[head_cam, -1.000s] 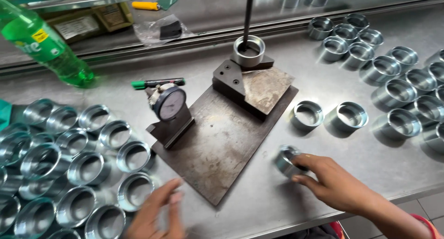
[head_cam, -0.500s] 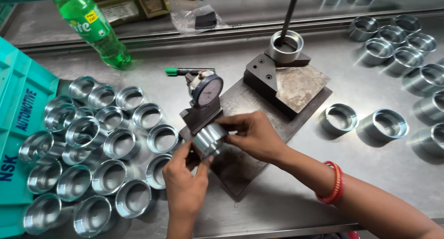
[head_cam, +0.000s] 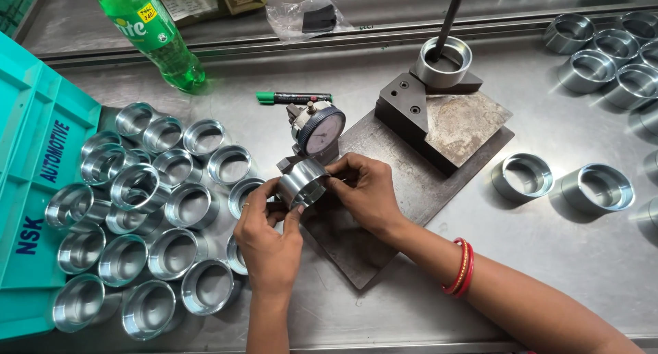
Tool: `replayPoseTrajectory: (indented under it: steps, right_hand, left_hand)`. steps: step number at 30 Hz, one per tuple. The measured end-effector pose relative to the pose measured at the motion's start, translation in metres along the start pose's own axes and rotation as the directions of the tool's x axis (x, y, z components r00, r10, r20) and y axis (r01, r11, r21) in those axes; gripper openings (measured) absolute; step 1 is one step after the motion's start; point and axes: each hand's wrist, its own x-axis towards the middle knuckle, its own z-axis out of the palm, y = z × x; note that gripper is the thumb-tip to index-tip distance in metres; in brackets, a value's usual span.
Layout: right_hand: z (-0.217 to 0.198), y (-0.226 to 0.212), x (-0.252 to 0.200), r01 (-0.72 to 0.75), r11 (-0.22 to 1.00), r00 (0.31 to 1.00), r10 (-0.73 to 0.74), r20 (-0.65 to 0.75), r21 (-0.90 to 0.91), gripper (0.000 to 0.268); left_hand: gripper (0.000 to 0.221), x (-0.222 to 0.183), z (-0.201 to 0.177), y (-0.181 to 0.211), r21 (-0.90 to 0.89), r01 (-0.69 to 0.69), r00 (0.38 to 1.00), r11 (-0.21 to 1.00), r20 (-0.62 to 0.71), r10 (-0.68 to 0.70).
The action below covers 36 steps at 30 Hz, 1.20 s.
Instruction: Measuring metal rings using a dial gauge and then packing metal cylinders into a plastic crate.
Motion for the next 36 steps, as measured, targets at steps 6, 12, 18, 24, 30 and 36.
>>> replayPoseTrajectory:
  steps: [6,12,18,24,30,36]
  right_hand:
    - [-0.001,0.004,0.003,-0.04,0.999,0.998,0.038,-0.048,-0.025,0.007]
    - [-0.005,0.005,0.008,-0.104,0.993,0.994,0.106,-0.036,0.056,0.006]
    - [-0.011,0.003,0.01,-0.139,0.99,0.99,0.14,-0.031,0.035,0.004]
    - [-0.014,0.002,0.01,-0.153,0.988,0.988,0.153,-0.017,0.026,0.005]
    - [-0.018,0.003,0.012,-0.135,0.99,0.99,0.136,-0.023,0.034,0.009]
    - [-0.02,0.005,0.012,-0.114,0.993,0.993,0.115,-0.024,0.009,0.01]
  left_hand:
    - [0.048,0.004,0.002,-0.003,-0.046,0.103,0.994,0.994,0.025,-0.102]
    - [0.06,0.01,0.003,-0.003,-0.03,0.01,1.0,0.999,-0.015,-0.01]
    - [0.068,0.014,0.01,-0.002,-0.039,-0.014,1.0,0.999,-0.002,0.014]
    - [0.062,0.017,0.011,0.003,-0.073,-0.013,1.0,0.997,0.02,0.015]
    - [0.057,0.019,0.014,0.006,-0.054,0.001,1.0,0.999,0.009,-0.001]
    - [0.056,0.019,0.016,0.008,-0.045,0.024,1.0,0.999,-0.008,-0.024]
